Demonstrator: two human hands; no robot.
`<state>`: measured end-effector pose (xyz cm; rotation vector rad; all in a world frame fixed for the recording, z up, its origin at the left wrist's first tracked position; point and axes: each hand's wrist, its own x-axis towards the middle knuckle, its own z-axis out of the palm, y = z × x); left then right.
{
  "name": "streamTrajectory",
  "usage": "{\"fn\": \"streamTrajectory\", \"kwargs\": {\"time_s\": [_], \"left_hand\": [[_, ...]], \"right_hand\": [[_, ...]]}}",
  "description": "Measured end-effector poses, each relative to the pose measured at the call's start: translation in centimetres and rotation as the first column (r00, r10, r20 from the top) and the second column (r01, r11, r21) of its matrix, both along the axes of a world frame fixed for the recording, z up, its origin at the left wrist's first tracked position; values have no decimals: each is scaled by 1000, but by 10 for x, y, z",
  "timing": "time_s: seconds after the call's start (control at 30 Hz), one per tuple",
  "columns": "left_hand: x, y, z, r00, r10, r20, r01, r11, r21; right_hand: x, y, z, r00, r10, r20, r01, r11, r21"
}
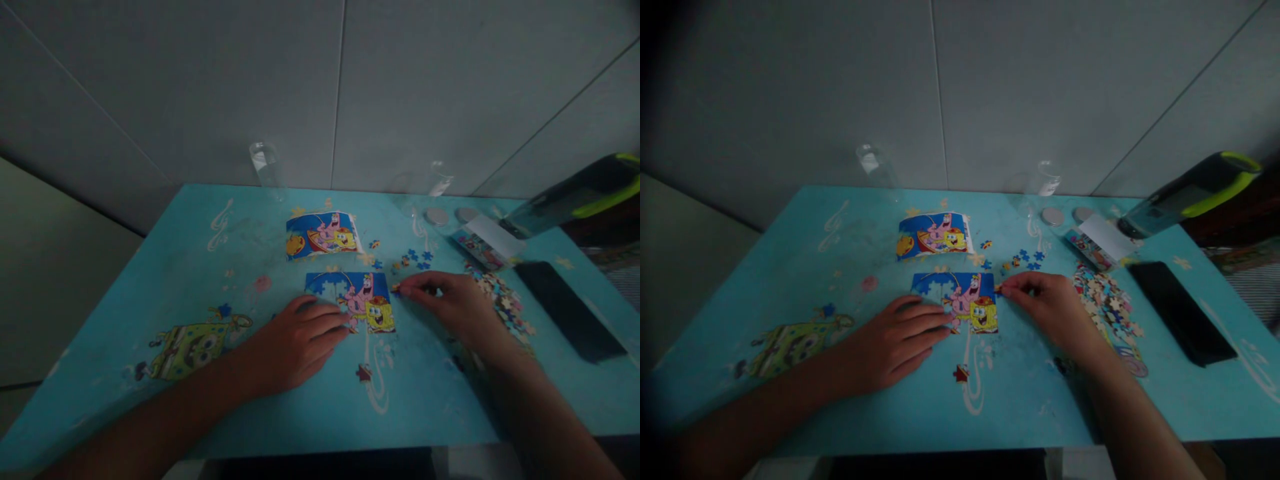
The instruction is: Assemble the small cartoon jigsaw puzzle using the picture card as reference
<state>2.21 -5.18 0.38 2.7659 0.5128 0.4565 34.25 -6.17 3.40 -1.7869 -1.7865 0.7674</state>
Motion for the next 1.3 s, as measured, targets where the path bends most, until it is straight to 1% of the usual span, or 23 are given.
{"fn": "streamTrajectory", "kwargs": {"time_s": [0.1,0.2,0.33,0.57,0.63,0.7,0.77,0.83,0.87,0.93,1.03,1.13,1.2,1.3], "left_hand": [[0,0,0,1000,-1,17,1,1000,-1],[0,0,0,1000,2,8,-2,1000,0],[0,0,-1,1000,-3,-10,3,1000,15],[0,0,0,1000,-2,11,1,1000,24],[0,1,0,1000,-10,13,10,1000,23],[0,1,-1,1000,-15,6,15,1000,22],[-1,1,-2,1000,-15,3,15,1000,23],[-2,1,-3,1000,-14,5,14,999,28],[-2,1,-3,1000,-13,7,12,999,34],[-2,0,-4,1000,-8,5,8,999,48],[-3,-1,-5,1000,-6,-1,6,998,67],[-3,-1,-8,1000,-6,5,6,997,74],[-4,0,-9,1000,-15,3,15,996,87],[-5,1,-10,999,-39,-10,40,994,104]], "right_hand": [[-20,-9,5,982,99,-163,-115,989,-89],[-31,-11,4,960,149,-239,-181,976,-120],[-31,-10,3,950,185,-252,-218,969,-112],[-24,-9,4,954,215,-208,-236,969,-79],[-18,-8,2,960,211,-186,-223,974,-49],[-8,-5,-1,980,159,-122,-160,987,0],[5,-2,-4,999,32,-21,-31,997,68],[19,1,-5,991,-117,71,107,985,135],[26,2,-6,980,-173,95,156,975,158],[37,4,-6,970,-225,94,206,963,172],[49,4,-5,968,-244,63,232,959,160],[56,2,-4,965,-250,74,239,962,131],[57,1,-3,980,-190,50,186,980,71],[58,-2,-2,999,-49,13,50,996,-74]]}}
